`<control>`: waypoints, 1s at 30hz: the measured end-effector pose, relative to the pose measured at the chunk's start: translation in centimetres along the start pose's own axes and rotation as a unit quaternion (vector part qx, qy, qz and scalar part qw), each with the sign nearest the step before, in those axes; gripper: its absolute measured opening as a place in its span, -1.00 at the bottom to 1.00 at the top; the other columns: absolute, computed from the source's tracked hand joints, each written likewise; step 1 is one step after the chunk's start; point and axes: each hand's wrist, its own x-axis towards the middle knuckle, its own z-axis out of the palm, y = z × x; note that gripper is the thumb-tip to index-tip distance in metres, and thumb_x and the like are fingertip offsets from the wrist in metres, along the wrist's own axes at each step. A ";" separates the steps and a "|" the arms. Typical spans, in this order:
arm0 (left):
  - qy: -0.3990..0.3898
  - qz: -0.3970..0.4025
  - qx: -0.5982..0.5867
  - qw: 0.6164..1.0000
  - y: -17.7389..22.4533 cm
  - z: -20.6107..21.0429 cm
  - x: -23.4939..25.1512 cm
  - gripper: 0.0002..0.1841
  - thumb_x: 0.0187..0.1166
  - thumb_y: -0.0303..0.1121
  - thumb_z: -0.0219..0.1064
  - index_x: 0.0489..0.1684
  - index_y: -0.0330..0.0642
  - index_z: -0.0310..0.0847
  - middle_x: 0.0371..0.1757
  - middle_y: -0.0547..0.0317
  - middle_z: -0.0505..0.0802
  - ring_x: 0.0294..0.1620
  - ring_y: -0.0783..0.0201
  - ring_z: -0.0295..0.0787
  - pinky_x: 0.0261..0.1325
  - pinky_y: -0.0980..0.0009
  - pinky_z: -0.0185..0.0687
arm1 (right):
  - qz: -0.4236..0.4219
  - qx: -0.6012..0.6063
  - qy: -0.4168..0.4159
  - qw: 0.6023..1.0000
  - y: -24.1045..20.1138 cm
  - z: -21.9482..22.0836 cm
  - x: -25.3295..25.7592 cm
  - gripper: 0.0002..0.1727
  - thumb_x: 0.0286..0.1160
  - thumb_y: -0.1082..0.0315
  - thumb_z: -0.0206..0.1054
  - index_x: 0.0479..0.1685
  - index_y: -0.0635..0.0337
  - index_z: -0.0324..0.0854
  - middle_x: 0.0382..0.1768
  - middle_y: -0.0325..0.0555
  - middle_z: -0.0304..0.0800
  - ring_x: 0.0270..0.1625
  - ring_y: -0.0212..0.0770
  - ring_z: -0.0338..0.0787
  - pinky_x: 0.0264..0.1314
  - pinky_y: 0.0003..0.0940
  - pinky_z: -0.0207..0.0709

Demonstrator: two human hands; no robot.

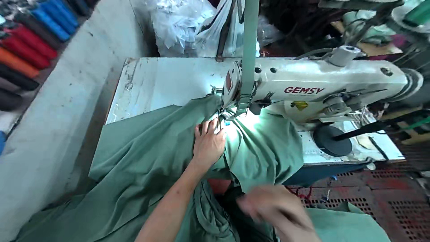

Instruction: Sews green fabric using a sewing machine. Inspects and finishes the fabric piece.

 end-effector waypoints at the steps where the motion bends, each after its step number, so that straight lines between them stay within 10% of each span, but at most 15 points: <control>1: -0.006 -0.001 0.001 1.000 0.1 -0.1 -0.1 -0.56 0.82 -0.05 -0.10 0.33 0.28 0.75 0.77 0.21 0.43 0.81 0.01 0.19 0.70 -0.27 -0.01 | 0.040 -0.174 -0.003 0.984 3.6 -0.5 0.2 -0.61 0.81 0.27 -0.01 0.21 0.05 0.76 -0.32 -0.25 0.78 -0.41 -0.41 0.67 -0.36 -0.44 0.63; 3: -0.029 -0.014 0.007 0.999 0.4 -0.5 0.0 -0.54 0.83 -0.04 -0.14 0.42 0.30 0.69 0.78 0.20 0.43 0.82 0.00 0.17 0.72 -0.30 -0.07 | 0.172 -0.459 0.010 0.872 9.2 -2.4 0.7 -0.50 0.41 0.41 0.23 0.37 -0.05 0.76 -0.18 -0.06 0.90 -0.41 -0.01 0.85 -0.48 0.07 0.68; 8: -0.042 -0.025 0.010 0.999 1.0 -0.8 0.0 -0.52 0.83 -0.06 -0.18 0.53 0.31 0.60 0.81 0.20 0.38 0.84 -0.01 0.13 0.70 -0.33 -0.12 | 0.407 -0.543 0.021 0.734 10.9 -9.4 5.1 -0.46 0.66 0.34 0.13 0.66 -0.04 0.52 0.35 0.20 0.75 0.22 0.37 0.80 0.09 0.48 0.56; 14: -0.084 -0.019 -0.006 0.996 0.7 -1.7 0.2 -0.55 0.78 -0.15 -0.02 0.57 0.29 0.56 0.81 0.07 0.37 0.84 -0.11 0.11 0.72 -0.40 -0.22 | 0.324 -0.443 0.010 0.836 9.7 -0.7 7.7 -0.47 0.58 0.34 0.16 0.57 0.10 0.58 0.18 0.09 0.82 0.03 0.12 0.86 0.01 0.19 0.69; 21: -0.094 0.015 -0.034 0.995 -1.3 -2.4 1.2 -0.60 0.63 -0.17 0.18 0.42 0.34 0.68 0.80 0.17 0.38 0.87 -0.05 0.03 0.73 -0.39 -0.27 | 0.205 -0.598 0.105 0.768 14.6 1.6 7.6 -0.43 0.15 0.26 0.42 0.33 -0.04 0.80 -0.23 -0.05 0.87 -0.41 0.00 0.84 -0.57 -0.04 0.58; 30: -0.008 0.050 -0.039 0.998 -1.7 -1.4 2.2 -0.66 0.51 -0.12 0.31 0.21 0.19 0.78 0.63 0.10 0.59 0.78 -0.07 0.25 0.70 -0.43 -0.14 | 0.091 -0.561 0.040 0.822 16.8 -2.8 8.6 -0.57 0.23 0.29 0.38 0.17 -0.03 0.86 -0.13 -0.08 0.93 -0.14 0.05 0.91 -0.32 0.06 0.70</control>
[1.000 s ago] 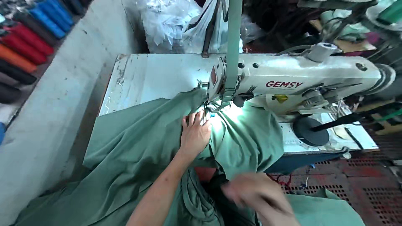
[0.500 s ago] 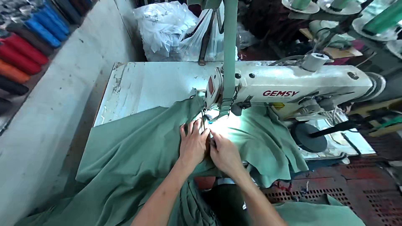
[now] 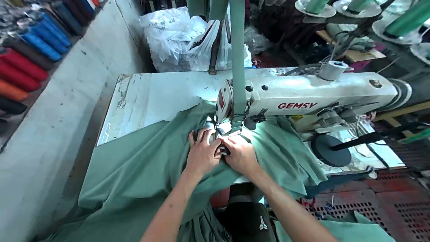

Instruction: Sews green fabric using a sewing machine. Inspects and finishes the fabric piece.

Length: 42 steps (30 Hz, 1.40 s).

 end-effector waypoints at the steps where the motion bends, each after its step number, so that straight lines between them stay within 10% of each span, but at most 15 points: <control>1: 0.018 -0.001 0.004 1.000 0.1 0.3 0.2 -0.68 0.49 -0.15 0.32 0.17 0.18 0.80 0.59 0.10 0.62 0.76 -0.07 0.30 0.69 -0.44 -0.10 | -0.007 0.005 0.002 1.000 0.5 0.2 0.3 -0.63 0.28 0.27 0.37 0.10 -0.03 0.87 -0.15 -0.07 0.93 -0.14 0.05 0.92 -0.31 0.08 0.71; 9: 0.054 -0.204 0.033 0.977 4.6 0.2 0.9 -0.68 0.63 -0.21 0.21 0.21 0.10 0.81 0.30 -0.03 0.75 0.39 -0.14 0.60 0.38 -0.22 0.30 | -0.040 0.017 0.004 0.999 1.8 -0.2 -0.2 -0.61 0.33 0.27 0.37 0.18 -0.01 0.82 -0.13 -0.05 0.93 -0.22 0.03 0.93 -0.37 0.05 0.72; 22: 0.095 -0.035 0.039 0.994 -0.2 1.2 1.4 -0.68 0.70 -0.07 0.15 0.09 0.19 0.87 0.05 0.07 0.78 0.19 -0.02 0.68 0.26 -0.11 0.43 | 0.031 -0.051 -0.024 0.998 -0.8 -0.7 0.2 -0.54 0.25 0.43 0.39 0.23 -0.01 0.83 -0.18 -0.05 0.93 -0.37 0.04 0.89 -0.51 0.06 0.65; 28: 0.072 0.135 -0.008 0.988 -7.1 0.0 6.9 -0.76 0.63 -0.04 0.29 -0.03 0.18 0.87 0.15 0.12 0.79 0.27 0.01 0.66 0.30 -0.08 0.53 | 0.125 -0.085 -0.189 0.970 -4.2 -1.4 2.4 -0.45 0.50 0.32 0.28 0.55 0.14 0.57 0.21 0.15 0.81 0.06 0.18 0.88 -0.12 0.14 0.71; 34: 0.110 0.081 0.032 0.990 -6.7 -0.9 8.8 -0.83 0.60 -0.17 0.37 -0.08 0.12 0.88 0.11 0.08 0.77 0.23 -0.04 0.63 0.24 -0.13 0.44 | 0.133 -0.054 -0.152 0.978 -4.2 -1.2 2.0 -0.52 0.46 0.38 0.27 0.41 0.13 0.68 0.14 0.09 0.86 0.05 0.13 0.90 -0.11 0.16 0.72; 39: 0.085 -0.026 -0.184 0.979 -3.2 -1.0 3.4 -0.78 0.67 -0.28 0.29 -0.06 -0.19 0.82 0.02 0.03 0.85 0.07 0.18 0.82 0.24 0.19 0.73 | 0.082 -0.027 -0.087 0.992 -2.8 -0.7 1.3 -0.62 0.37 0.41 0.32 0.19 0.16 0.77 -0.02 0.06 0.91 -0.08 0.13 0.92 -0.17 0.14 0.72; 42: 0.052 0.022 -0.127 0.990 -5.0 -0.2 3.2 -0.76 0.69 -0.20 0.27 0.00 -0.02 0.86 0.15 0.15 0.86 0.32 0.11 0.70 0.42 0.02 0.50 | 0.043 -0.005 -0.090 0.995 -0.9 -1.2 1.2 -0.66 0.45 0.38 0.33 0.19 0.10 0.82 -0.02 0.04 0.92 -0.01 0.14 0.91 -0.05 0.21 0.73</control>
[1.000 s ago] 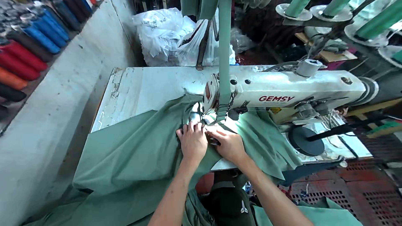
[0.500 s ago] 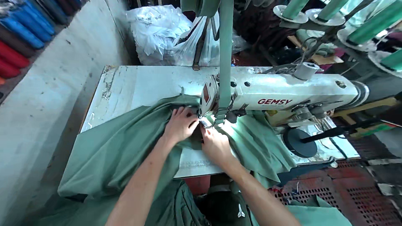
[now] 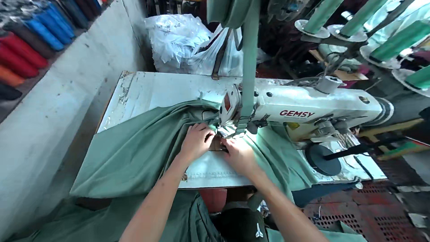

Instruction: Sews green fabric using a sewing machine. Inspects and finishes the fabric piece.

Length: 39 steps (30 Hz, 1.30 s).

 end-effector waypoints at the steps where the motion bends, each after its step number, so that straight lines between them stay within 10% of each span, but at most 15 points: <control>1: 0.005 0.010 0.014 1.000 -0.7 -0.2 0.6 -0.77 0.68 -0.19 0.28 0.04 0.02 0.85 0.19 0.18 0.85 0.36 0.10 0.68 0.44 -0.02 0.47 | -0.006 0.007 0.013 1.000 1.3 -0.3 0.1 -0.70 0.49 0.35 0.33 0.12 0.10 0.84 -0.06 0.04 0.93 -0.03 0.13 0.92 -0.06 0.23 0.75; 6: 0.077 0.022 0.035 0.996 -3.0 -0.6 4.6 -0.67 0.79 -0.14 0.13 0.16 -0.01 0.81 0.32 0.17 0.82 0.47 0.09 0.64 0.60 -0.08 0.37 | 0.157 0.013 -0.040 0.987 6.6 -3.5 2.3 -0.30 0.57 -0.19 0.27 0.25 0.37 0.66 0.06 0.36 0.82 0.17 0.35 0.82 0.22 0.38 0.59; 11: 0.067 -0.061 0.097 0.991 -2.4 0.5 7.3 -0.59 0.48 0.11 0.42 0.23 0.22 0.79 0.50 0.13 0.65 0.58 -0.02 0.45 0.64 -0.14 0.20 | -0.031 -0.001 0.062 0.998 7.7 -1.2 2.7 -0.57 0.63 0.16 0.18 0.15 0.25 0.84 0.06 0.23 0.90 0.18 0.18 0.88 0.29 0.14 0.68; 14: 0.082 -0.085 0.095 0.989 -2.1 1.0 8.2 -0.81 0.51 -0.02 0.43 -0.06 0.27 0.86 0.41 0.21 0.69 0.50 0.03 0.50 0.58 -0.13 0.25 | 0.013 0.098 0.115 0.988 8.4 0.5 4.2 -0.59 0.45 0.10 0.43 0.07 0.26 0.79 0.04 0.04 0.90 0.22 -0.16 0.85 0.41 -0.20 0.67; 18: 0.101 -0.062 0.033 0.992 -2.0 0.8 9.3 -0.82 0.60 -0.09 0.37 -0.12 0.16 0.89 0.24 0.22 0.78 0.37 0.05 0.60 0.45 -0.12 0.38 | 0.073 0.018 -0.159 0.984 9.1 3.0 8.0 -0.38 0.78 -0.04 0.10 0.53 0.30 0.55 0.45 0.33 0.65 0.58 0.21 0.59 0.68 0.18 0.30; 24: 0.109 -0.034 0.030 0.993 -2.6 1.0 8.8 -0.83 0.59 -0.09 0.41 -0.14 0.15 0.89 0.16 0.19 0.78 0.34 0.03 0.59 0.40 -0.11 0.39 | 0.037 0.031 -0.081 0.996 7.4 2.0 6.4 -0.48 0.76 0.02 0.10 0.41 0.18 0.68 0.37 0.19 0.75 0.53 0.12 0.65 0.65 0.18 0.34; 27: 0.107 -0.036 -0.017 0.993 -2.3 -0.1 5.7 -0.75 0.67 -0.07 0.34 -0.04 0.01 0.83 0.01 0.14 0.84 0.18 0.06 0.71 0.36 -0.09 0.49 | 0.015 0.013 0.044 0.999 7.2 -0.1 1.4 -0.52 0.66 0.00 0.18 0.12 0.20 0.82 -0.09 0.14 0.90 -0.01 0.13 0.89 0.04 0.22 0.71; 32: -0.054 -0.086 -0.040 0.994 0.8 -4.2 -7.3 -0.56 0.81 -0.03 0.09 0.20 -0.20 0.72 -0.14 -0.10 0.89 -0.06 -0.06 0.87 0.12 -0.10 0.71 | 0.064 0.149 0.054 0.985 5.8 -4.1 -6.4 -0.66 0.57 0.12 0.40 -0.14 0.29 0.77 -0.37 0.00 0.79 -0.38 -0.15 0.73 -0.29 -0.14 0.66; 39: 0.023 -0.015 0.061 0.998 4.6 -5.9 -21.8 -0.62 0.70 -0.01 0.28 -0.14 -0.10 0.89 -0.17 0.12 0.95 -0.12 0.12 0.93 0.01 0.05 0.84 | -0.210 0.289 -0.174 0.918 -5.4 -7.5 -3.5 -0.66 0.70 0.45 0.04 0.26 0.25 0.65 -0.11 0.03 0.80 -0.16 -0.12 0.79 0.00 -0.10 0.70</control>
